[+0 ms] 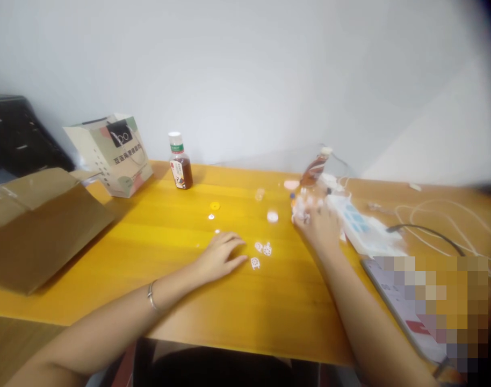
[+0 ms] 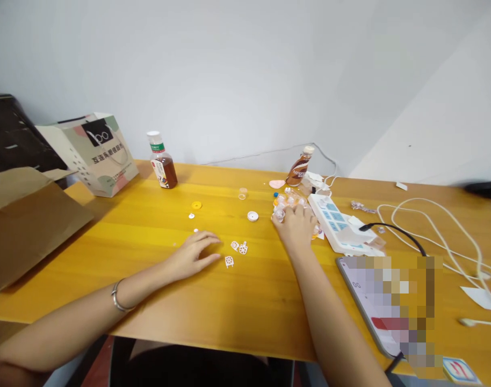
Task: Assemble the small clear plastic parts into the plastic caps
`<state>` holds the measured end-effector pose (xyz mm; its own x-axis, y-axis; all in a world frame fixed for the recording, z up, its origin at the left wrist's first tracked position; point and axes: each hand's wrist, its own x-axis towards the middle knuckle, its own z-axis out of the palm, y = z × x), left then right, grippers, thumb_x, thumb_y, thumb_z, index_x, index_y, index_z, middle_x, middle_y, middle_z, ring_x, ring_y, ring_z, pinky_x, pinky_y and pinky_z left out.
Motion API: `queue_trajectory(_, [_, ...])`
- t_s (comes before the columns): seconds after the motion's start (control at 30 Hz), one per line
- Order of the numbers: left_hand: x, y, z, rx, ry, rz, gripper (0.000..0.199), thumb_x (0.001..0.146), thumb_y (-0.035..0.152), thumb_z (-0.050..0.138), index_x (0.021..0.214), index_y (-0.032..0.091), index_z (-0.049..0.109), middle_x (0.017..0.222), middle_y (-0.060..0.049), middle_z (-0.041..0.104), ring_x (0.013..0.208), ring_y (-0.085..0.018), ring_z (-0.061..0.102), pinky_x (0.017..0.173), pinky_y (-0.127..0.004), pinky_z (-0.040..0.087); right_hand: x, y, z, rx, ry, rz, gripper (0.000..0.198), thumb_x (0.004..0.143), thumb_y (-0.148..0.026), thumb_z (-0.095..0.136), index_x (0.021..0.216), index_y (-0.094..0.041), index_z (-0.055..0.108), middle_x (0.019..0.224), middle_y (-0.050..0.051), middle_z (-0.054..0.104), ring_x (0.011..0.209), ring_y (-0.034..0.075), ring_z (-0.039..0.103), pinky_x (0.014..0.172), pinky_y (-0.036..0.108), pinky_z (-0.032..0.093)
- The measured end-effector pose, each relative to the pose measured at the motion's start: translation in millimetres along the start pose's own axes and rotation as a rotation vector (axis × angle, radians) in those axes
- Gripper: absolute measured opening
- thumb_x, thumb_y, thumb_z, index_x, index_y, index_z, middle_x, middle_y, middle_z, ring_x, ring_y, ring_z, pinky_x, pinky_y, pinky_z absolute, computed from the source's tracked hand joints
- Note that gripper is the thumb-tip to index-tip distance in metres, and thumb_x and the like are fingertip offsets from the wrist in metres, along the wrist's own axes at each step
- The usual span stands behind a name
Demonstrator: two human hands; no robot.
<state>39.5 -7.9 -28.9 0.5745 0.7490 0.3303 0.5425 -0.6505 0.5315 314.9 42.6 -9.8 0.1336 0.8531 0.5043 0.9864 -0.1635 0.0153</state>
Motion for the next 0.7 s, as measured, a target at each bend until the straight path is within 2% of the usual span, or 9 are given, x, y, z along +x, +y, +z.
queue_trajectory(0.2, [-6,-6,10,-0.003,-0.046,-0.012,0.038,0.083,0.029,0.047,0.119,0.018,0.044,0.123,-0.011,0.046,0.119,-0.024,0.038,0.100,-0.042,0.032,1,1,8,-0.074,0.032,0.033,0.038,0.075,-0.039,0.047,0.102,-0.015,0.058,0.106,0.017,0.048,0.099,0.033,0.038,0.074,0.043,0.028])
queue_trajectory(0.37, [-7,-12,17,0.009,-0.058,-0.004,0.038,0.083,0.029,0.046,0.119,0.017,0.043,0.128,-0.011,0.042,0.123,-0.024,0.034,0.102,-0.043,0.030,-1,-4,-3,0.030,0.128,0.044,0.039,0.077,-0.039,0.047,0.107,-0.016,0.053,0.106,0.017,0.048,0.098,0.033,0.038,0.074,0.044,0.028])
queue_trajectory(0.43, [-8,-13,18,0.015,-0.052,0.008,0.039,0.084,0.030,0.045,0.120,0.017,0.043,0.129,-0.012,0.041,0.124,-0.024,0.034,0.102,-0.043,0.031,-8,-13,-6,0.170,0.168,-0.048,0.033,0.080,-0.037,0.044,0.103,-0.016,0.054,0.101,0.015,0.050,0.096,0.030,0.041,0.075,0.041,0.029])
queue_trajectory(0.53, [-10,-13,16,0.034,-0.044,0.027,0.040,0.085,0.031,0.044,0.121,0.017,0.041,0.129,-0.012,0.041,0.123,-0.024,0.035,0.102,-0.043,0.031,-25,-34,-4,0.535,0.018,-0.306,0.022,0.083,-0.032,0.041,0.086,-0.016,0.055,0.080,0.008,0.055,0.078,0.020,0.049,0.071,0.032,0.035])
queue_trajectory(0.63, [-13,-14,14,0.066,-0.045,0.036,0.040,0.085,0.032,0.043,0.122,0.017,0.041,0.129,-0.012,0.041,0.123,-0.023,0.035,0.103,-0.042,0.031,-44,-54,4,0.759,-0.113,-0.411,0.016,0.082,-0.030,0.042,0.079,-0.018,0.053,0.075,0.006,0.055,0.073,0.018,0.051,0.068,0.030,0.038])
queue_trajectory(0.7, [-15,-16,13,0.075,-0.054,0.040,0.041,0.085,0.031,0.043,0.123,0.016,0.041,0.129,-0.012,0.041,0.123,-0.023,0.035,0.103,-0.041,0.031,-52,-61,7,0.789,-0.164,-0.446,0.014,0.082,-0.029,0.043,0.080,-0.019,0.052,0.075,0.005,0.055,0.073,0.019,0.051,0.068,0.031,0.038])
